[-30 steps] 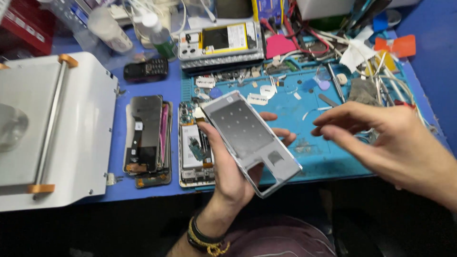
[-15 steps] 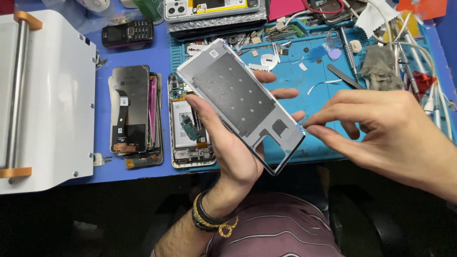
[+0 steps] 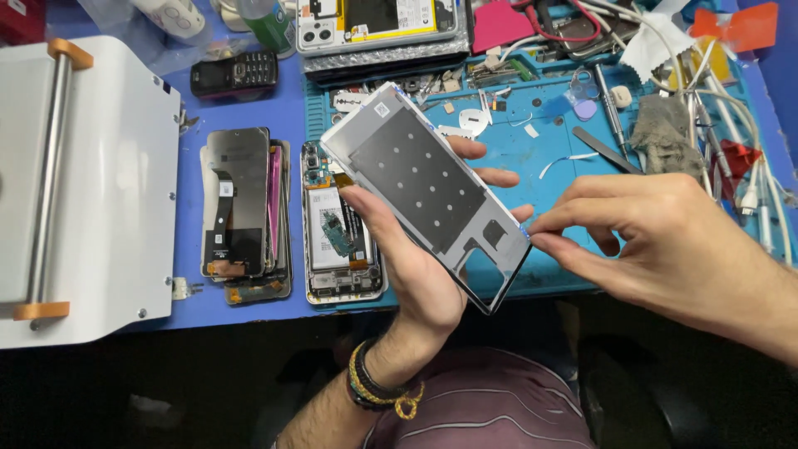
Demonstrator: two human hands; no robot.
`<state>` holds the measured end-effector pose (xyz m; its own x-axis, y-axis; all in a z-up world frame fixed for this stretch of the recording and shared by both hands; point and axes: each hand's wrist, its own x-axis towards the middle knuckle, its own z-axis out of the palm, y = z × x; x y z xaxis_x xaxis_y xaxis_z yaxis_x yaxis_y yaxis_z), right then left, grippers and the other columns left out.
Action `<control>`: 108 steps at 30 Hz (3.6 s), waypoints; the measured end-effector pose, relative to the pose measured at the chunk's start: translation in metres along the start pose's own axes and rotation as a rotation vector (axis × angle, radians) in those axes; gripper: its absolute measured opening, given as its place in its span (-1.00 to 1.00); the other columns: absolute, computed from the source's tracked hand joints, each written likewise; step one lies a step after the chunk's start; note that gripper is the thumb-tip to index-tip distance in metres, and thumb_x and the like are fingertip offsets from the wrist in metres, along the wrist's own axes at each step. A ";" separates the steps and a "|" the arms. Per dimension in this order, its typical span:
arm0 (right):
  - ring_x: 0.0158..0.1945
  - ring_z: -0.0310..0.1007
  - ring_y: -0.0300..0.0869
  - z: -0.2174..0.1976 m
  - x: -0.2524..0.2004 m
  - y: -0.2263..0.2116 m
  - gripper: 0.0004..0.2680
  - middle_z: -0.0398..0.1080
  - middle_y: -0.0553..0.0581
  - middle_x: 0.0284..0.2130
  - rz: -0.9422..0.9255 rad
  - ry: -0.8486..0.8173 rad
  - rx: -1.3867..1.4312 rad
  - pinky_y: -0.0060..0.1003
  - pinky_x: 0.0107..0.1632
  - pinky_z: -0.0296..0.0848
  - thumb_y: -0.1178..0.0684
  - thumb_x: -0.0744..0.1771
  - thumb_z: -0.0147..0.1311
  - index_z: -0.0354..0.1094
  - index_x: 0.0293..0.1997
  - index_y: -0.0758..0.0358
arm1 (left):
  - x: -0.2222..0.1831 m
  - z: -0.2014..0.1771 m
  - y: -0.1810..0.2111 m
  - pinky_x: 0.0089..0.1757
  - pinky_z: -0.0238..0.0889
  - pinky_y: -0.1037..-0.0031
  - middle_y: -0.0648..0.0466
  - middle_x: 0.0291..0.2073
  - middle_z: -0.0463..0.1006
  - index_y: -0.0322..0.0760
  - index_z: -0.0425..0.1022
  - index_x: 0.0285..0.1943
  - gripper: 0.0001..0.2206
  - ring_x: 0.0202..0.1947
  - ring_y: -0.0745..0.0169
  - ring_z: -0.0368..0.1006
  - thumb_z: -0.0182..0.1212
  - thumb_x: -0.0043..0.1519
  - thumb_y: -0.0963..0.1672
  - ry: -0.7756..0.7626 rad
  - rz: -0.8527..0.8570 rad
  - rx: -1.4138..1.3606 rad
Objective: The person applies adhesive tape to the edges of a smartphone back cover, using scissors to cut the tape and fingers to smooth it down. They handle the back cover and a disassembled phone chassis on a cluttered workbench.
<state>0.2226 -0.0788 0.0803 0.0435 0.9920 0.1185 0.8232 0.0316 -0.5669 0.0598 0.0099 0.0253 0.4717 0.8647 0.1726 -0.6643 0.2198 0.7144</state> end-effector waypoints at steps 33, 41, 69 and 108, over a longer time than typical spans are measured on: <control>-0.66 0.40 -0.27 0.010 0.007 0.018 -0.90 0.58 -0.20 -0.54 0.061 -0.032 -0.093 -0.34 -0.57 0.43 0.00 0.17 0.33 0.66 -0.33 -0.07 | 0.005 -0.007 -0.016 -0.15 0.59 0.13 -0.09 0.10 0.41 -0.18 0.10 0.44 -0.26 -0.08 0.07 0.53 -0.56 0.27 0.26 0.040 0.077 0.087; -0.53 0.44 -0.20 0.020 -0.003 0.015 -0.92 0.42 -0.16 -0.49 -0.202 0.120 -0.446 -0.23 -0.53 0.37 -0.03 0.23 0.24 0.42 -0.36 0.01 | 0.007 -0.010 -0.021 -0.11 0.57 0.06 -0.07 0.09 0.41 -0.17 0.17 0.38 -0.23 -0.06 0.09 0.52 -0.57 0.24 0.29 0.035 0.037 0.068; -0.55 0.45 -0.20 0.012 -0.001 0.012 -0.88 0.45 -0.17 -0.47 -0.196 0.040 -0.420 -0.23 -0.55 0.40 -0.03 0.21 0.26 0.45 -0.29 0.00 | 0.009 -0.008 -0.017 -0.12 0.56 0.04 -0.07 0.08 0.42 -0.17 0.18 0.40 -0.23 -0.07 0.07 0.52 -0.56 0.24 0.29 0.058 -0.003 0.027; -0.57 0.38 -0.11 0.001 -0.009 0.003 -0.87 0.41 -0.09 -0.39 -0.377 0.073 -0.499 -0.20 -0.54 0.31 0.04 0.24 0.23 0.46 -0.20 0.07 | 0.006 -0.006 -0.009 -0.18 0.57 0.08 -0.10 0.07 0.43 -0.28 0.26 0.34 -0.24 -0.08 0.03 0.53 -0.53 0.32 0.28 0.021 -0.017 -0.068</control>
<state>0.2241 -0.0871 0.0773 -0.2776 0.9122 0.3014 0.9536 0.2997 -0.0286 0.0650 0.0164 0.0157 0.4714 0.8697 0.1460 -0.6943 0.2639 0.6696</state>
